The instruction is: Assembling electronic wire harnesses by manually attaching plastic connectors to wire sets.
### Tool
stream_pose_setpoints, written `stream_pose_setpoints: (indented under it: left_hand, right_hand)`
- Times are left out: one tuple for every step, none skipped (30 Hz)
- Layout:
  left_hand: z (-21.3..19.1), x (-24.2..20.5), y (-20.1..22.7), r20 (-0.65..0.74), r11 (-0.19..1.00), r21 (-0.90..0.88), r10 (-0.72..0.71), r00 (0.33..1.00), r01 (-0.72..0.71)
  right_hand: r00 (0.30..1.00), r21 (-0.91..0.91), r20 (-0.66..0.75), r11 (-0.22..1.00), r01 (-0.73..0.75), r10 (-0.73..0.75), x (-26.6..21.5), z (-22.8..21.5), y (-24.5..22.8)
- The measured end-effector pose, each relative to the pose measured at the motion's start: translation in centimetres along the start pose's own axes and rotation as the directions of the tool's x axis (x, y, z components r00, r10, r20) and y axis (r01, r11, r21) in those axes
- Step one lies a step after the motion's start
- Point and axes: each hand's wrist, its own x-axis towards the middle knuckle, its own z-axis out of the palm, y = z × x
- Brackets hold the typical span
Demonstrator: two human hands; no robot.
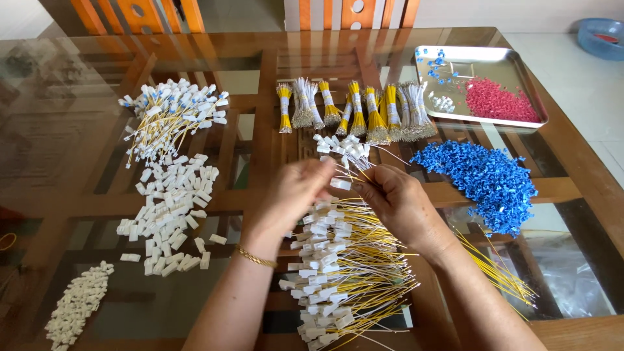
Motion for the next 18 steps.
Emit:
stream_pose_setpoints:
  left_hand:
    - [-0.9,1.1,-0.3,0.004,1.0,0.001,0.002,1.0,-0.002]
    - [-1.8,2.2,-0.6,-0.033,0.974,0.213,0.089,0.995,-0.08]
    - [-2.8,3.3,-0.9,-0.055,0.898,0.417,0.181,0.982,-0.142]
    - [-2.7,4.1,-2.1,-0.056,0.898,0.417,0.181,0.982,-0.142]
    - [-2.6,4.9,-3.2,0.005,0.821,0.539,0.219,0.976,-0.187]
    - [-2.4,5.7,-4.4,0.07,0.726,0.647,0.248,0.966,-0.233]
    - [-2.3,5.9,-4.4,0.071,0.725,0.648,0.247,0.966,-0.234]
    - [-2.1,6.2,-4.5,0.113,0.661,0.722,0.175,0.978,-0.202]
    - [-1.9,6.4,-4.6,0.148,0.588,0.789,0.097,0.984,-0.177]
    - [-1.7,6.6,-4.9,0.151,0.589,0.788,0.096,0.984,-0.179]
    - [-1.6,6.9,-5.3,0.158,0.566,0.799,0.13,0.979,-0.204]
    - [-1.4,7.1,-5.6,0.165,0.542,0.809,0.163,0.973,-0.228]
    - [-1.3,6.8,-5.2,0.166,0.542,0.808,0.168,0.972,-0.232]
    - [-1.1,6.5,-4.8,0.154,0.603,0.765,0.17,0.973,-0.226]
    - [-1.1,6.2,-4.5,0.142,0.661,0.718,0.167,0.976,-0.218]
    - [-0.8,5.2,-3.0,0.143,0.66,0.718,0.17,0.975,-0.221]
    - [-0.7,4.1,-1.7,0.117,0.734,0.645,0.179,0.977,-0.212]
    - [-0.6,3.0,-0.5,0.09,0.8,0.564,0.186,0.978,-0.204]
  right_hand:
    - [1.0,-0.001,-0.005,1.0,-0.001,0.001,-0.1,-0.3,-0.8]
    - [0.998,-0.01,0.056,0.999,-0.036,0.037,-0.2,-0.7,-1.6]
    - [0.99,-0.019,0.12,0.997,-0.069,0.071,-0.2,-0.9,-2.5]
    - [0.99,-0.019,0.12,0.997,-0.069,0.07,-0.5,-0.3,-1.5]
    - [0.988,-0.038,0.149,0.999,-0.037,0.042,-0.7,0.3,-0.5]
    - [0.984,-0.056,0.178,0.998,-0.004,0.014,-0.9,0.9,0.5]
    - [0.984,-0.056,0.178,0.998,-0.005,0.015,-0.8,0.9,0.5]
    - [0.991,-0.04,0.132,0.999,0.014,-0.009,-0.8,1.0,0.4]
    - [0.996,-0.026,0.086,0.999,0.032,-0.029,-0.8,1.0,0.3]
    - [0.996,-0.027,0.085,0.999,0.029,-0.026,-0.9,0.9,1.2]
    - [0.999,0.025,0.048,1.0,-0.018,0.017,-1.1,0.7,2.1]
    - [0.998,0.078,0.014,0.995,-0.063,0.062,-1.3,0.5,3.0]
    - [0.998,0.075,0.011,0.995,-0.059,0.059,-1.2,0.7,3.6]
    - [0.994,0.216,0.0,0.97,-0.11,0.113,-1.1,0.8,4.3]
    - [0.986,0.356,-0.002,0.921,-0.156,0.168,-1.0,1.0,4.9]
    - [0.986,0.355,-0.004,0.922,-0.154,0.166,-0.9,0.7,4.4]
    - [0.984,0.418,0.0,0.894,-0.163,0.18,-0.8,0.6,3.9]
    - [0.981,0.478,0.006,0.861,-0.172,0.193,-0.7,0.6,3.5]
